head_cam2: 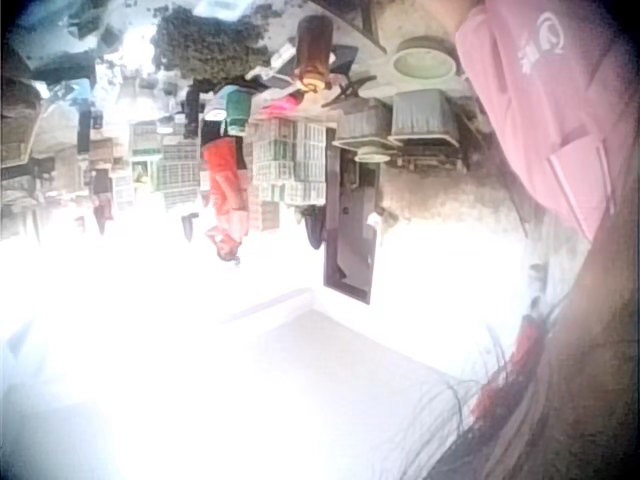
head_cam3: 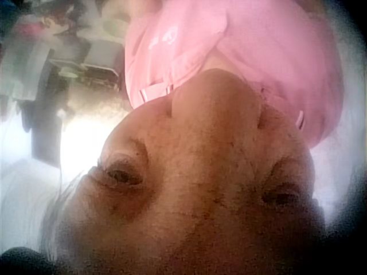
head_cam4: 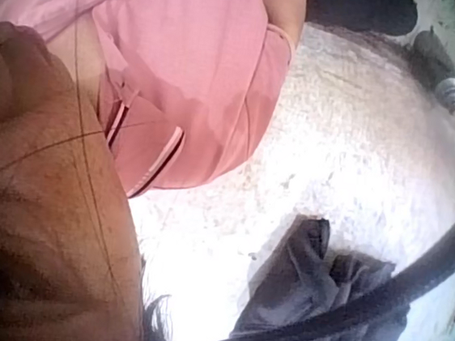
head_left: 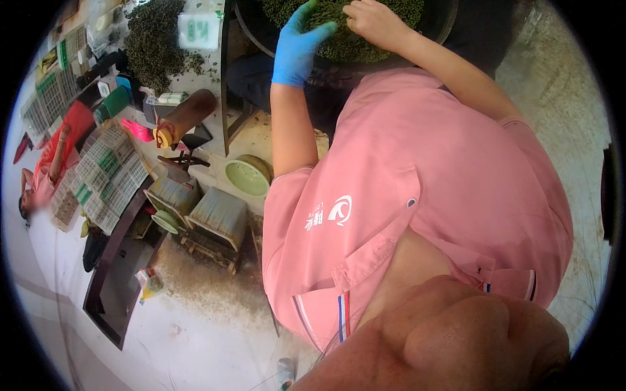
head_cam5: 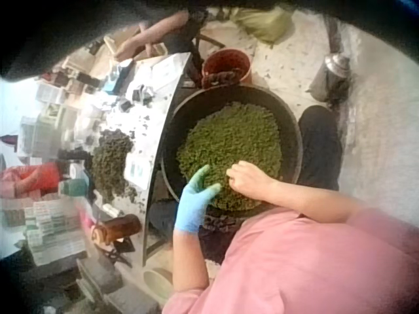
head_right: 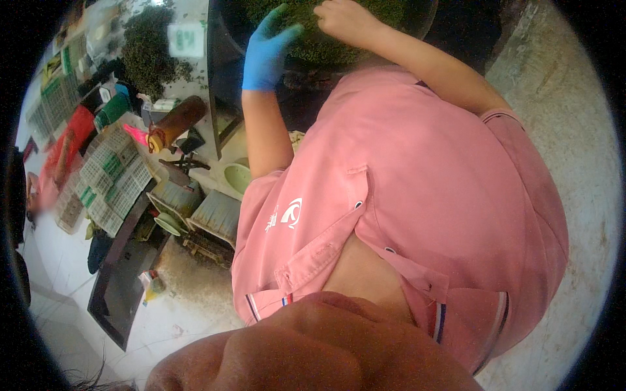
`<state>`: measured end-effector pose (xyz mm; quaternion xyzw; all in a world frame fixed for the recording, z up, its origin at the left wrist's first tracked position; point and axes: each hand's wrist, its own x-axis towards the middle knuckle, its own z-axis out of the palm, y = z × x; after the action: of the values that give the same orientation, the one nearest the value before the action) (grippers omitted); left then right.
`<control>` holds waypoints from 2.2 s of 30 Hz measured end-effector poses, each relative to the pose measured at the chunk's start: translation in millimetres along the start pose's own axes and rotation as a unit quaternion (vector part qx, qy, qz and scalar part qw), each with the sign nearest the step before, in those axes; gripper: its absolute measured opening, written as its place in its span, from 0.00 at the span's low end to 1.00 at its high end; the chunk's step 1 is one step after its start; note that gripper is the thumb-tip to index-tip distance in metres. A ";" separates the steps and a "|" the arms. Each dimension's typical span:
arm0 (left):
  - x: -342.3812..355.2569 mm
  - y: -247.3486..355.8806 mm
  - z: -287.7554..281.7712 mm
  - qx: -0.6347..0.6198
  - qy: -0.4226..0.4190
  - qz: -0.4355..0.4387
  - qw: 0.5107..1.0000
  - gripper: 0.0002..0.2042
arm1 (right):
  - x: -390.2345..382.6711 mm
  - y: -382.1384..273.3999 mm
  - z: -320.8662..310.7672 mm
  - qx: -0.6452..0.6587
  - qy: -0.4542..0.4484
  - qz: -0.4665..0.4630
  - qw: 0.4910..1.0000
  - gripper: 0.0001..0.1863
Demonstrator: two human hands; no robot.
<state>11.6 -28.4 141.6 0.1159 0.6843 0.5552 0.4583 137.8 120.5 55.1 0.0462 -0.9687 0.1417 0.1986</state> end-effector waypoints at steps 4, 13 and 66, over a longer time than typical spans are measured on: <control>9.9 -37.7 4.6 0.302 0.038 0.217 0.927 0.21 | -1.8 -0.9 -1.2 0.008 0.004 0.005 1.000 0.07; 1.7 -22.6 30.7 0.548 0.024 0.285 0.786 0.25 | -36.2 7.3 -14.7 0.092 -0.114 0.099 0.984 0.03; 103.3 109.8 -110.2 -0.253 0.206 0.345 0.880 0.25 | 12.9 -20.4 -75.6 0.182 0.034 0.094 0.978 0.23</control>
<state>-167.3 7.7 181.2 0.1079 0.5159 0.8439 0.1000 157.1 122.8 132.1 -0.0150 -0.9194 0.3349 0.2057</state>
